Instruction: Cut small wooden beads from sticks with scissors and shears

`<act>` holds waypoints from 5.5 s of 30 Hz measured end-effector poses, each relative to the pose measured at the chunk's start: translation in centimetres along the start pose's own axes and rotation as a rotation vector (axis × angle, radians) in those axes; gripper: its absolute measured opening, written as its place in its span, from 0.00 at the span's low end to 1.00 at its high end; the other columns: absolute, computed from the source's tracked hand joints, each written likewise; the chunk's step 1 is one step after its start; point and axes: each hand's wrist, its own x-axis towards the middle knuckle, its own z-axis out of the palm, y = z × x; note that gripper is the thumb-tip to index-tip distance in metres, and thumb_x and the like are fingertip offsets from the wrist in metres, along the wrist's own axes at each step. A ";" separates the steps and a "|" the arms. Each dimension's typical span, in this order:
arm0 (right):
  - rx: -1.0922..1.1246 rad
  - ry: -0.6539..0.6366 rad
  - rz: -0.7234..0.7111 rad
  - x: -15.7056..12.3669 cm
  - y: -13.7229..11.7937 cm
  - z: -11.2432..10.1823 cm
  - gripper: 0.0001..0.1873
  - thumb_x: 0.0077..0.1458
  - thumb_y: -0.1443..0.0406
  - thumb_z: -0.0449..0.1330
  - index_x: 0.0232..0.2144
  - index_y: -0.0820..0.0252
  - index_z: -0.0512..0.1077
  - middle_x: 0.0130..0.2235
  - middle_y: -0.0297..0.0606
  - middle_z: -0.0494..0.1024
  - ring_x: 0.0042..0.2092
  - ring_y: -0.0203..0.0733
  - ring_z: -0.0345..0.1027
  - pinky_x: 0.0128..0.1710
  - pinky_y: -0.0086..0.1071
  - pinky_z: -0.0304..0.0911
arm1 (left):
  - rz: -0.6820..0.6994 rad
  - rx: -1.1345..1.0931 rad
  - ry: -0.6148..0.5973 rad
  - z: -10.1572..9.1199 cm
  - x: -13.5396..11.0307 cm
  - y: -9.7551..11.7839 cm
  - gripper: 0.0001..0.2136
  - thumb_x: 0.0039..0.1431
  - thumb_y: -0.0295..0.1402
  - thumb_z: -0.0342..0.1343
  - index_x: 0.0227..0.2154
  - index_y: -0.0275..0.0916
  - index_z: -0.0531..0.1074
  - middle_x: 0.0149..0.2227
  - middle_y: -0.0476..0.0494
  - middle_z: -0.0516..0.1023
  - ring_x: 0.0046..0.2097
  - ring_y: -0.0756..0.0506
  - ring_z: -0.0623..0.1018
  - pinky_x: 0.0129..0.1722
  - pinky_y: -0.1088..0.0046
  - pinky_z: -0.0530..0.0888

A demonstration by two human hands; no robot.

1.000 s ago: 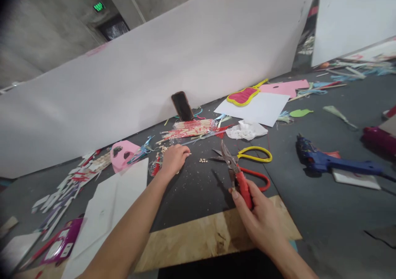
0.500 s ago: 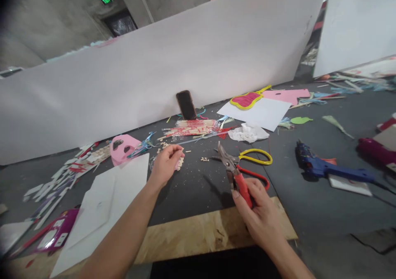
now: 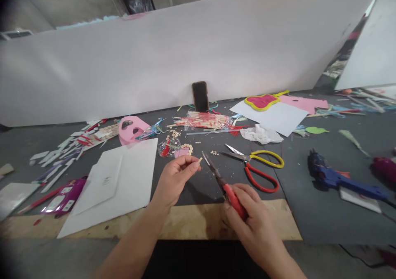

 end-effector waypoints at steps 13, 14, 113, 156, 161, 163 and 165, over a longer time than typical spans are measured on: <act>-0.287 0.002 -0.273 -1.1 -1.2 2.0 0.17 0.57 0.67 0.54 0.49 0.61 0.69 0.51 0.47 0.76 0.50 0.47 0.72 0.45 0.34 0.71 | -0.055 -0.091 0.064 -2.6 -1.0 -0.8 0.07 0.48 0.35 0.62 0.29 0.38 0.77 0.25 0.51 0.74 0.28 0.52 0.69 0.29 0.78 0.65; -0.303 0.005 -0.286 -1.1 -1.3 2.1 0.16 0.57 0.67 0.54 0.48 0.61 0.69 0.50 0.48 0.76 0.50 0.47 0.72 0.45 0.34 0.71 | -0.055 -0.110 0.062 -2.7 -1.0 -0.9 0.07 0.48 0.35 0.62 0.29 0.38 0.77 0.25 0.51 0.74 0.29 0.52 0.69 0.30 0.78 0.65; -0.524 -0.349 -0.130 2.0 -2.9 0.9 0.26 0.60 0.61 0.50 0.57 0.69 0.63 0.54 0.51 0.72 0.52 0.52 0.70 0.45 0.45 0.70 | 0.163 0.264 0.208 -0.4 -0.9 -2.2 0.06 0.53 0.29 0.56 0.30 0.39 0.78 0.30 0.48 0.81 0.33 0.47 0.77 0.35 0.74 0.70; -0.081 -0.157 0.077 0.7 0.1 -0.1 0.08 0.58 0.63 0.51 0.34 0.54 0.70 0.31 0.34 0.77 0.33 0.41 0.73 0.32 0.31 0.69 | 0.248 0.797 0.042 -1.1 -0.4 -3.8 0.05 0.52 0.27 0.57 0.27 0.43 0.77 0.27 0.46 0.76 0.31 0.44 0.72 0.33 0.71 0.64; 0.113 -0.146 0.236 0.5 -0.9 -0.4 0.09 0.58 0.59 0.51 0.30 0.55 0.68 0.27 0.32 0.75 0.27 0.38 0.69 0.25 0.28 0.66 | 0.139 0.605 -0.034 -0.3 -2.0 -3.1 0.07 0.55 0.30 0.56 0.37 0.41 0.76 0.37 0.42 0.78 0.34 0.45 0.74 0.37 0.70 0.68; 0.224 -0.114 0.281 0.5 -1.2 -0.2 0.10 0.58 0.57 0.52 0.32 0.55 0.68 0.30 0.34 0.76 0.30 0.40 0.71 0.27 0.29 0.68 | -0.004 0.376 -0.209 0.7 -3.1 -2.9 0.11 0.58 0.36 0.54 0.41 0.40 0.75 0.39 0.40 0.79 0.36 0.45 0.76 0.36 0.71 0.70; 0.325 -0.109 0.305 0.6 -1.4 0.0 0.11 0.57 0.56 0.53 0.32 0.56 0.69 0.30 0.34 0.76 0.32 0.42 0.72 0.29 0.30 0.69 | -0.088 0.205 -0.321 1.9 -4.1 -2.8 0.14 0.60 0.39 0.53 0.45 0.38 0.73 0.41 0.38 0.79 0.38 0.44 0.77 0.36 0.71 0.72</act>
